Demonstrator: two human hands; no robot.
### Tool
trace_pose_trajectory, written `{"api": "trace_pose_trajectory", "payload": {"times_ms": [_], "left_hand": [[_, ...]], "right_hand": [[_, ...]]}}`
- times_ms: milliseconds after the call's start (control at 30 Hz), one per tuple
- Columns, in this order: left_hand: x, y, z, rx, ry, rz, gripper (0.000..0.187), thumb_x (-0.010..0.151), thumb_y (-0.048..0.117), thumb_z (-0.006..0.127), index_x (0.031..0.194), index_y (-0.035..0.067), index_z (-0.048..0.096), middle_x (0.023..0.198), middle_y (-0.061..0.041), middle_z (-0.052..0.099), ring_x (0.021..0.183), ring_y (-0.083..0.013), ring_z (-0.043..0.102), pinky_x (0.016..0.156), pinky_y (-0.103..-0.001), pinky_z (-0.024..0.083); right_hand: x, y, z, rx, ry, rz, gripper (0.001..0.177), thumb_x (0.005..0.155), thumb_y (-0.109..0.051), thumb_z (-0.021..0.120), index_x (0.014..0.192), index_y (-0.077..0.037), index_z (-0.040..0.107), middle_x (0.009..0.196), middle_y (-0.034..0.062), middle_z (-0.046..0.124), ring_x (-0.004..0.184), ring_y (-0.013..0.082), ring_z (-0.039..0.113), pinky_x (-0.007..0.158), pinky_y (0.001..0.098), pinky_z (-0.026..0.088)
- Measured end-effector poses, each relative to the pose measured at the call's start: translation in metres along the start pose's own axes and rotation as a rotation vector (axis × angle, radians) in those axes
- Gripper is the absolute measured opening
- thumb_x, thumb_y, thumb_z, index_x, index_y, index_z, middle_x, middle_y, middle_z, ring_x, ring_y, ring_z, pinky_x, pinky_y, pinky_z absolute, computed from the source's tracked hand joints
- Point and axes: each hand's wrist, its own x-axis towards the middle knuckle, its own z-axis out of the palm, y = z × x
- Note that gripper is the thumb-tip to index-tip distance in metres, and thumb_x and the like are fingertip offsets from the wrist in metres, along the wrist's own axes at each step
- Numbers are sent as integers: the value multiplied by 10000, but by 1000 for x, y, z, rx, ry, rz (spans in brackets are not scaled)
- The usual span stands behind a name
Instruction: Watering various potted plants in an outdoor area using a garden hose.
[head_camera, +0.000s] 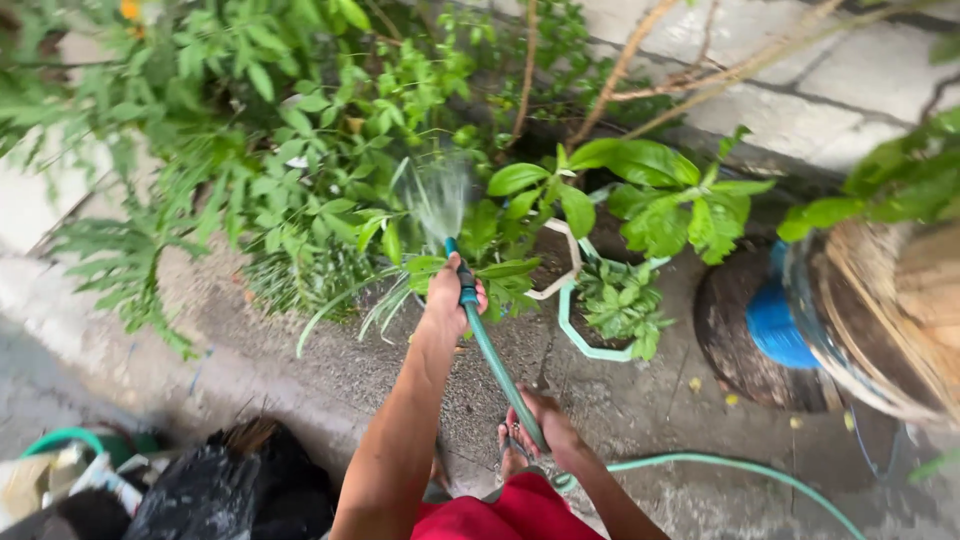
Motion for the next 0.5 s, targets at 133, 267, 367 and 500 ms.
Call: {"api": "trace_pose_trajectory", "payload": {"times_ms": [133,267,367,500], "left_hand": [[24,11,1,36,-64,-66,475,1028,554,519,904,97,492,656,-58,494,518,-173,497,421,-301,432],[40,30,-10,68,-103,-121,471,1027,543,523,907,88,508,674,-55,512,536,-166,516,435,-295,433],[47,54,-29,126,-146,-189,489,1009,568,523,895,93,495,666,-64,501,526,-180,507,431,-309,431],[57,73,-51,168,-107,-231,467,1014,557,532,914,101,520,683,-65,528,529,-172,502,439,-299,428]], "right_hand": [[0,-7,11,28,102,-50,670,1026,-580,445,779,-11,697,489,43,559,334,125,465,366,282,376],[6,-5,43,26,240,-109,615,1013,-542,507,798,-6,719,559,45,648,409,102,519,400,279,402],[13,6,79,29,260,-104,597,1008,-517,550,788,16,707,578,94,634,410,163,537,423,327,455],[25,18,114,-147,481,-87,452,966,-480,550,951,-73,746,687,90,661,522,140,593,510,324,485]]}}
